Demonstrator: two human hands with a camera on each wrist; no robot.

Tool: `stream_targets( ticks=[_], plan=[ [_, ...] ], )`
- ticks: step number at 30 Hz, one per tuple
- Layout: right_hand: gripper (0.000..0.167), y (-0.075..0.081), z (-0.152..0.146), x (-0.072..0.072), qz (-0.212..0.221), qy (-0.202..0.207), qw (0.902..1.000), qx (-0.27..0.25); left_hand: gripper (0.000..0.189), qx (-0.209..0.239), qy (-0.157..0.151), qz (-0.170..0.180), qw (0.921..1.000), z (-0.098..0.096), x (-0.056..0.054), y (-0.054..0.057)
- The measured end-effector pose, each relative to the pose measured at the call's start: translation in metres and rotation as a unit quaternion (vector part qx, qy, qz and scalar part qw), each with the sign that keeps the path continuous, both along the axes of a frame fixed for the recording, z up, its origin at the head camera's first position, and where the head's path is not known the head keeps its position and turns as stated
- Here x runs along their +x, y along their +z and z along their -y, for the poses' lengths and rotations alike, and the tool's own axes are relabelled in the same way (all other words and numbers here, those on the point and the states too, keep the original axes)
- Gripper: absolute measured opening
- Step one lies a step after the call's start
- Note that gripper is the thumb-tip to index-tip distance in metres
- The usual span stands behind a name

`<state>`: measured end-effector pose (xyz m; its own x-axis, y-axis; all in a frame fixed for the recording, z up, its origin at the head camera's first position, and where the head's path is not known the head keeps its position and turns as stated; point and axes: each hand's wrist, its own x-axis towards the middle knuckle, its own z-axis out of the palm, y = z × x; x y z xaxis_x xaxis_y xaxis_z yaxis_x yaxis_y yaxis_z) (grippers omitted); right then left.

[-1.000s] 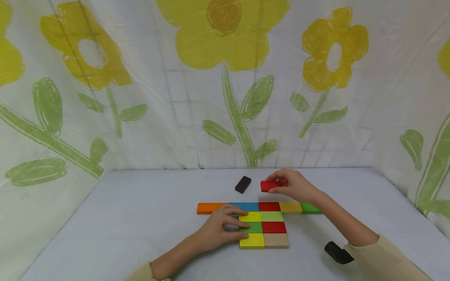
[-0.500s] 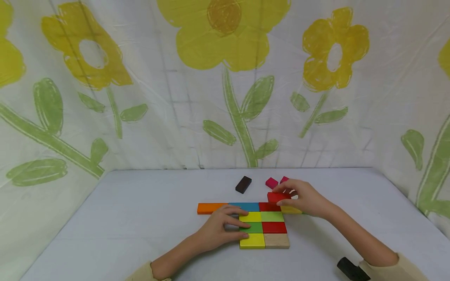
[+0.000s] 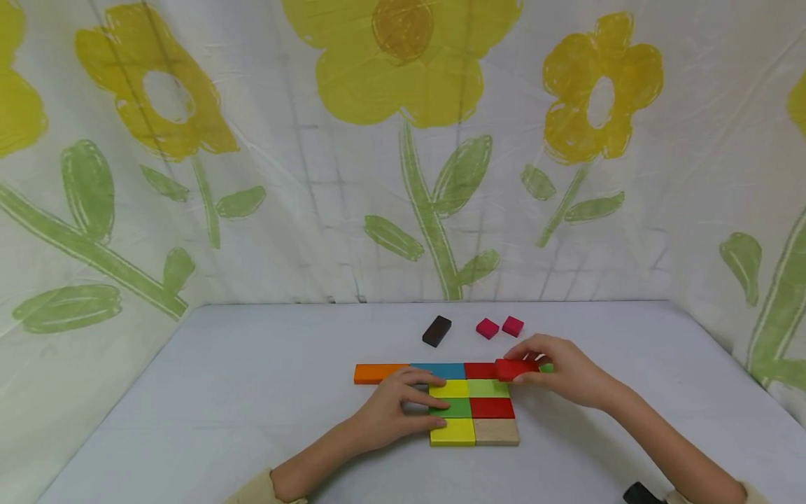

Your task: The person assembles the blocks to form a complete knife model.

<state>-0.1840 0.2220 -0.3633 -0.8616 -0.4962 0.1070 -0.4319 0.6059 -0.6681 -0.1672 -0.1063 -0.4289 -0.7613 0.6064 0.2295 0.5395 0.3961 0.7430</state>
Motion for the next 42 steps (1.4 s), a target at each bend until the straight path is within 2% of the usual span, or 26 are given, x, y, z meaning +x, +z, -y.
stream_targets(
  ticks=[6,16,28,42],
  plan=[
    [0.031,-0.005,-0.008,0.004,0.012,0.000,0.9999,0.002,0.025,0.001,0.000,0.000,1.0000,0.000,0.000,0.000],
    [0.030,-0.012,-0.016,0.006,-0.003,-0.002,0.9999,0.015,0.026,0.003,-0.001,-0.001,1.0000,0.000,0.000,0.000],
    [0.032,-0.018,-0.018,0.005,-0.015,-0.001,0.9992,0.038,0.024,0.012,-0.005,-0.019,0.9997,0.000,0.001,-0.002],
    [0.032,-0.020,-0.017,0.005,-0.011,0.000,0.9991,0.041,0.025,0.005,-0.005,-0.016,0.9999,0.000,0.000,0.000]
  ],
)
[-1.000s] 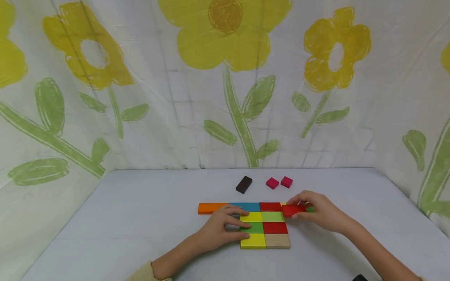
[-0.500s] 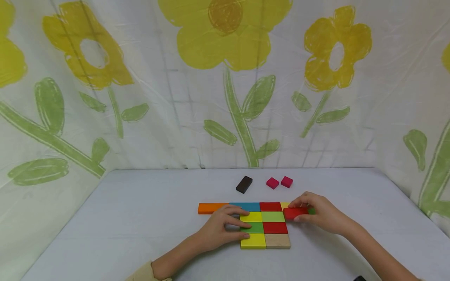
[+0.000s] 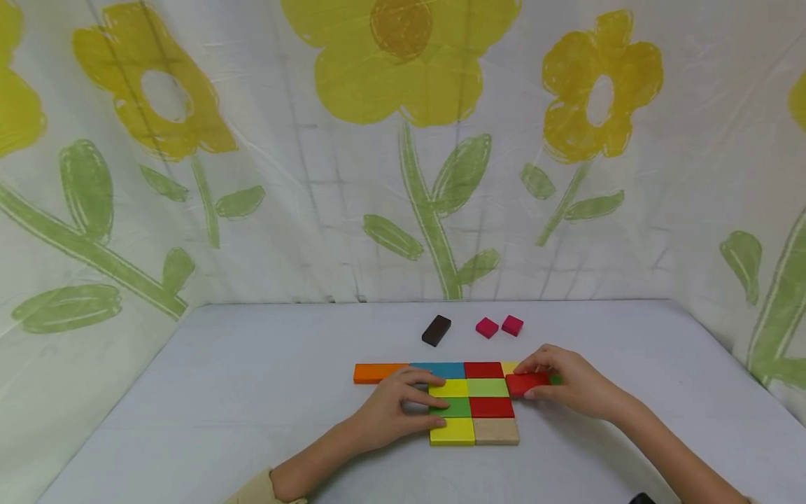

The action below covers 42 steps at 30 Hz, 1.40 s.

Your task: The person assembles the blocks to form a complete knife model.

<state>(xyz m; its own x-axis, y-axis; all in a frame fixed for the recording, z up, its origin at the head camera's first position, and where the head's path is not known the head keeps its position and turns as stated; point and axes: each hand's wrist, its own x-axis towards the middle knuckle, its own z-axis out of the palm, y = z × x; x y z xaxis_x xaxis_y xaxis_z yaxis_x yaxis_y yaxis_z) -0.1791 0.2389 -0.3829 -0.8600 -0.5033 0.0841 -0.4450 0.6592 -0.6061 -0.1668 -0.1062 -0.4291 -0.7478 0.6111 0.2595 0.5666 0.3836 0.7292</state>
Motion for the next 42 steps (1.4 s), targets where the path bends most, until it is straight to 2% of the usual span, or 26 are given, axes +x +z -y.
stream_targets(
  ticks=[24,42],
  plan=[
    [0.033,-0.0045,0.0019,-0.0013,0.003,0.004,1.0000,-0.008,0.025,0.005,0.003,0.003,1.0000,0.0014,-0.0002,0.0001],
    [0.032,-0.0052,0.0030,0.0013,0.008,-0.014,0.9998,-0.008,0.026,0.002,0.005,0.017,0.9998,0.0000,0.0004,0.0006]
  ],
)
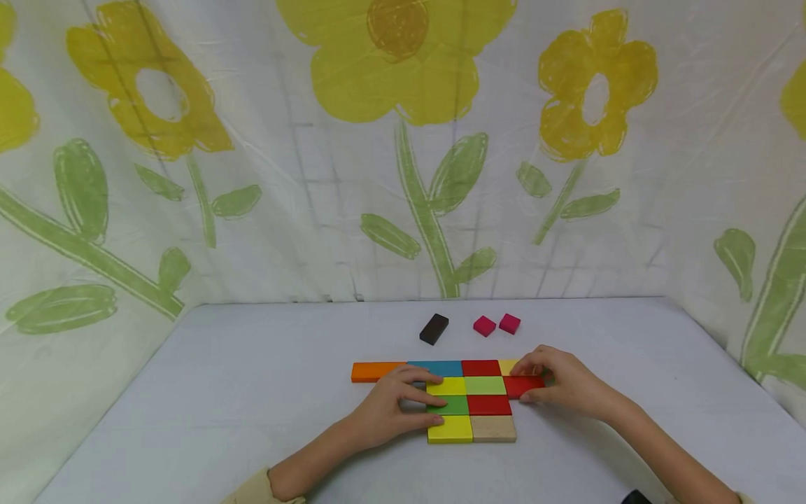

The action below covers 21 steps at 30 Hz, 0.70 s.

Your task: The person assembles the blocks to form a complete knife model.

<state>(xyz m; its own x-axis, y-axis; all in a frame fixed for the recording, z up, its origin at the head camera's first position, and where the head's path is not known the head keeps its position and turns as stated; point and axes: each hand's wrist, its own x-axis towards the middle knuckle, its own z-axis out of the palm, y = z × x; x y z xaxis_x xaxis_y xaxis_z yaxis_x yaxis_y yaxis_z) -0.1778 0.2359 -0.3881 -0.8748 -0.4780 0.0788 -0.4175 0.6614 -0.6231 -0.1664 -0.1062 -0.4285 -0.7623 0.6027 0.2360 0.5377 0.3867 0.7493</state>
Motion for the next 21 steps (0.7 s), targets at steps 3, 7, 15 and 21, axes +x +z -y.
stream_targets(
  ticks=[3,7,15,21],
  plan=[
    [0.032,-0.0004,0.0005,-0.0003,-0.003,-0.001,1.0000,0.001,0.026,0.002,-0.001,-0.001,1.0000,0.0002,-0.0001,-0.0002],
    [0.032,-0.0009,0.0003,-0.0009,-0.008,0.001,1.0000,-0.002,0.026,0.003,-0.002,-0.003,1.0000,0.0002,-0.0003,0.0004],
    [0.031,-0.0026,0.0000,-0.0016,-0.017,0.003,0.9998,-0.007,0.026,0.005,-0.006,-0.001,1.0000,0.0004,-0.0011,-0.0002],
    [0.031,-0.0018,-0.0016,-0.0015,-0.007,0.006,0.9998,-0.018,0.026,0.002,-0.005,-0.001,1.0000,0.0004,-0.0013,-0.0019]
  ],
)
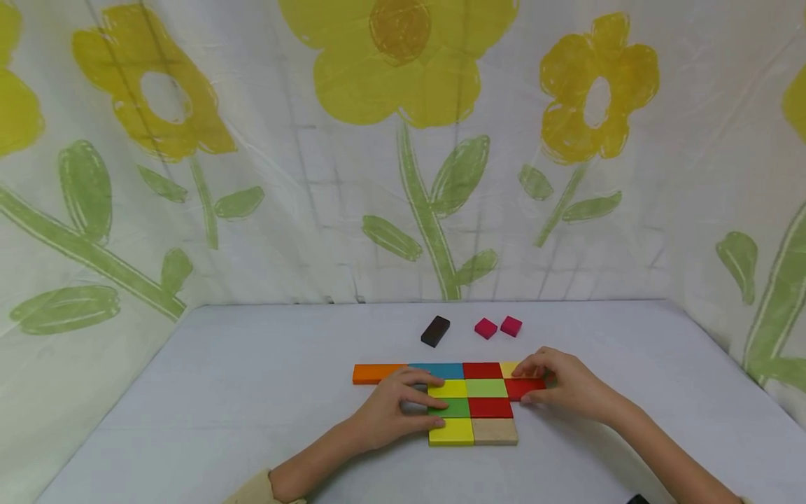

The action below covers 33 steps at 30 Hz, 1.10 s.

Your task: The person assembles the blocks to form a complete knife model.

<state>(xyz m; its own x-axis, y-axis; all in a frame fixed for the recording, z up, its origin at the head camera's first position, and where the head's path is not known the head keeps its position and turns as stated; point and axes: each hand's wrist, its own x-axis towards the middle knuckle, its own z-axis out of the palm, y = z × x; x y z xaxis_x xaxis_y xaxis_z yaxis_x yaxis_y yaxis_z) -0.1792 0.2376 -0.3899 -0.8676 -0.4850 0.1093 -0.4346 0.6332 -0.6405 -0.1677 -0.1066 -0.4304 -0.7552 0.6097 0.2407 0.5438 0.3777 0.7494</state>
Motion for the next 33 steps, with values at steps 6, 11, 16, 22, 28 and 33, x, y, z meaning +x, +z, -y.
stream_targets(
  ticks=[6,11,16,22,28,33],
  plan=[
    [0.032,0.004,-0.001,0.000,0.007,0.007,1.0000,-0.001,0.026,0.000,0.001,0.001,1.0000,0.000,0.000,-0.001],
    [0.031,0.011,0.000,-0.002,0.013,0.006,0.9999,0.004,0.026,0.006,-0.002,-0.002,1.0000,0.000,0.001,-0.001],
    [0.031,0.019,0.005,-0.006,0.017,0.002,0.9998,0.003,0.025,0.003,0.000,0.000,1.0000,0.000,0.001,0.000],
    [0.030,0.026,0.016,-0.016,-0.004,0.033,0.9995,-0.004,0.025,-0.001,0.002,0.001,1.0000,0.000,0.001,0.000],
    [0.033,0.035,0.036,-0.027,0.008,0.036,0.9993,-0.002,0.025,0.002,-0.003,-0.006,1.0000,0.000,0.002,0.000],
    [0.033,0.041,0.051,-0.040,0.013,0.044,0.9989,-0.006,0.025,0.002,-0.006,-0.010,0.9999,0.000,0.001,0.001]
  ],
)
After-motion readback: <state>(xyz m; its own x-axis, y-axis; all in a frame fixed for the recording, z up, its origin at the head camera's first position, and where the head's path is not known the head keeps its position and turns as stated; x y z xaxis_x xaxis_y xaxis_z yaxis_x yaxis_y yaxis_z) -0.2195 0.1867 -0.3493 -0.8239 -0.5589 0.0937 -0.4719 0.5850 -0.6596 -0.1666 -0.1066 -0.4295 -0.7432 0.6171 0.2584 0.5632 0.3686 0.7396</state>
